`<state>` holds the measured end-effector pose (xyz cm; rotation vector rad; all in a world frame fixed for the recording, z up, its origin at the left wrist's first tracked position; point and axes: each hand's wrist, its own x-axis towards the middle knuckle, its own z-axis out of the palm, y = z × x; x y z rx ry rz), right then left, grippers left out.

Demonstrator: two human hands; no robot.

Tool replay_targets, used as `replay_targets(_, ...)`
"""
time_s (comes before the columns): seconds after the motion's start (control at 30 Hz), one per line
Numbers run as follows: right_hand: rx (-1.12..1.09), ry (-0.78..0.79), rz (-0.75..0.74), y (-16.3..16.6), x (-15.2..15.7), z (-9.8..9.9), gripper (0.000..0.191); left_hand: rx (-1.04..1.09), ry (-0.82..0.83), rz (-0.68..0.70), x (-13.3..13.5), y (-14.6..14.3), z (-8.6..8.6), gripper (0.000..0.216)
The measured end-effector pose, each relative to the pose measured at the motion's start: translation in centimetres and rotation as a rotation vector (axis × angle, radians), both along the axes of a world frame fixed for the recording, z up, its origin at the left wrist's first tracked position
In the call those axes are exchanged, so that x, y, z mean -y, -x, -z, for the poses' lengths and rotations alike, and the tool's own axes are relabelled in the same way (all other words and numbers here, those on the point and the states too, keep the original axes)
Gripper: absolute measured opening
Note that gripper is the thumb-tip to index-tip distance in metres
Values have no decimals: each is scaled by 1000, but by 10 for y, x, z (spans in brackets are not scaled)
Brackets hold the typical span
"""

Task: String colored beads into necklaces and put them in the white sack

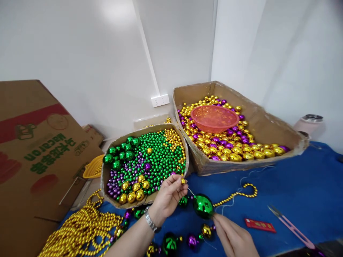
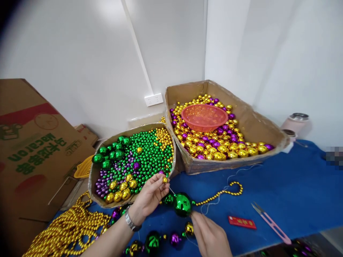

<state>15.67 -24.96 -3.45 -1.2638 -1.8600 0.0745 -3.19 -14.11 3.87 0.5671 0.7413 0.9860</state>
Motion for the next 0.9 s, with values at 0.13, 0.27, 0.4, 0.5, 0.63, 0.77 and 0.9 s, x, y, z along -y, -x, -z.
replay_targets(0.13,17,27,-1,1,1,1,23,-6,24,-57,3,-3,0,25)
replay_targets(0.27,29,-6,20,1,0,1,24,-33,-12,-58,4,-4,-1,25)
replay_targets(0.4,39,-19,51,-1,1,4,22,-63,-118,-51,8,-7,1,28)
replay_targets(0.5,-2,73,93,-1,3,12,20,-150,-212,-23,15,-14,10,34)
replay_targets(0.63,-32,251,165,-9,6,33,20,-366,-320,74,27,-29,42,24)
replay_targets(0.77,8,252,191,-30,13,53,28,-558,-533,138,35,-38,67,23)
replay_targets(0.9,39,176,222,-43,11,51,27,-715,-790,124,33,-35,46,17)
